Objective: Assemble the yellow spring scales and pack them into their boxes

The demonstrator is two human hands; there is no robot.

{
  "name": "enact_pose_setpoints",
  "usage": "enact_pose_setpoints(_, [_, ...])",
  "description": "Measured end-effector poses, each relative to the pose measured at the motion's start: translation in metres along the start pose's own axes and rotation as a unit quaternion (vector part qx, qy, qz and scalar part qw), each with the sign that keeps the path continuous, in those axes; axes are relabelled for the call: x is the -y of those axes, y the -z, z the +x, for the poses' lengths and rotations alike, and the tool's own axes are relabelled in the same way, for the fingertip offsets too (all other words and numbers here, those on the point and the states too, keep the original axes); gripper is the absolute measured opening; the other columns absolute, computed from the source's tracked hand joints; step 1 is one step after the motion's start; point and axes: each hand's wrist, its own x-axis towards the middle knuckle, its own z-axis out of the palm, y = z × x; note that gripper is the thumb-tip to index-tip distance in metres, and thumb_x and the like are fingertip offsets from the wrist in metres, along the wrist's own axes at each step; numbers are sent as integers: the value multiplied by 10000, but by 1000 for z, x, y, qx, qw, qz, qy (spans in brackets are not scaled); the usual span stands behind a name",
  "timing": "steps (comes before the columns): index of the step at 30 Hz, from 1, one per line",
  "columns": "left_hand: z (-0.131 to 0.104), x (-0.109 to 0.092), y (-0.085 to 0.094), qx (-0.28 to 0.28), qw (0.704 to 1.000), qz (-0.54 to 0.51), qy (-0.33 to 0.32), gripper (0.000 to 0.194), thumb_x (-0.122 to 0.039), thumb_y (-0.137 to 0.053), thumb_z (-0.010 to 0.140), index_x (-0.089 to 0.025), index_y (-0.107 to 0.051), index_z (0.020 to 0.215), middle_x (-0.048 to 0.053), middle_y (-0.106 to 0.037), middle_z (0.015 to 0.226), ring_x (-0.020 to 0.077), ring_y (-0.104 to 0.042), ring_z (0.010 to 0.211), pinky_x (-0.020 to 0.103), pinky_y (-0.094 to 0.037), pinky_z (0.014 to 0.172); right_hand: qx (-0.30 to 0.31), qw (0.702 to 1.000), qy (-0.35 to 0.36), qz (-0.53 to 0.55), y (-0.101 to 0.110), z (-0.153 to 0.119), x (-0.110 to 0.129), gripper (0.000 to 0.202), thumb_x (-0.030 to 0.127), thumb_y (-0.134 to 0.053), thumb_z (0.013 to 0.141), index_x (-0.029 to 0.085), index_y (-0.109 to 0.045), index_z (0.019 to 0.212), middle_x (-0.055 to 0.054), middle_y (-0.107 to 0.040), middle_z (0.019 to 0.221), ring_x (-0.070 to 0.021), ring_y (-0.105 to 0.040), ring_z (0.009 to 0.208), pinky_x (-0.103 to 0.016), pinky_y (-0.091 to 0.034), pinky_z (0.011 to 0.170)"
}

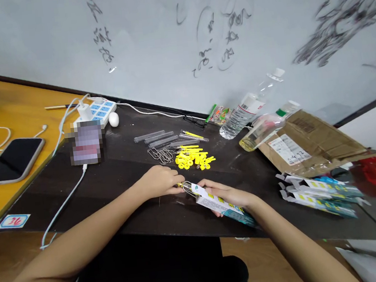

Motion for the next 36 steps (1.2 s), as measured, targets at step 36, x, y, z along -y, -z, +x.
enact_pose_setpoints(36, [7, -23, -13, 50, 738, -645, 192, 407, -408, -497, 886, -149, -496, 1200, 108, -671, 1041, 70, -594, 541, 136, -359, 342, -291, 768, 176, -544, -31, -27, 31, 307, 368, -413, 955, 254, -453, 1237, -101, -614, 1149, -235, -635, 992, -394, -513, 848])
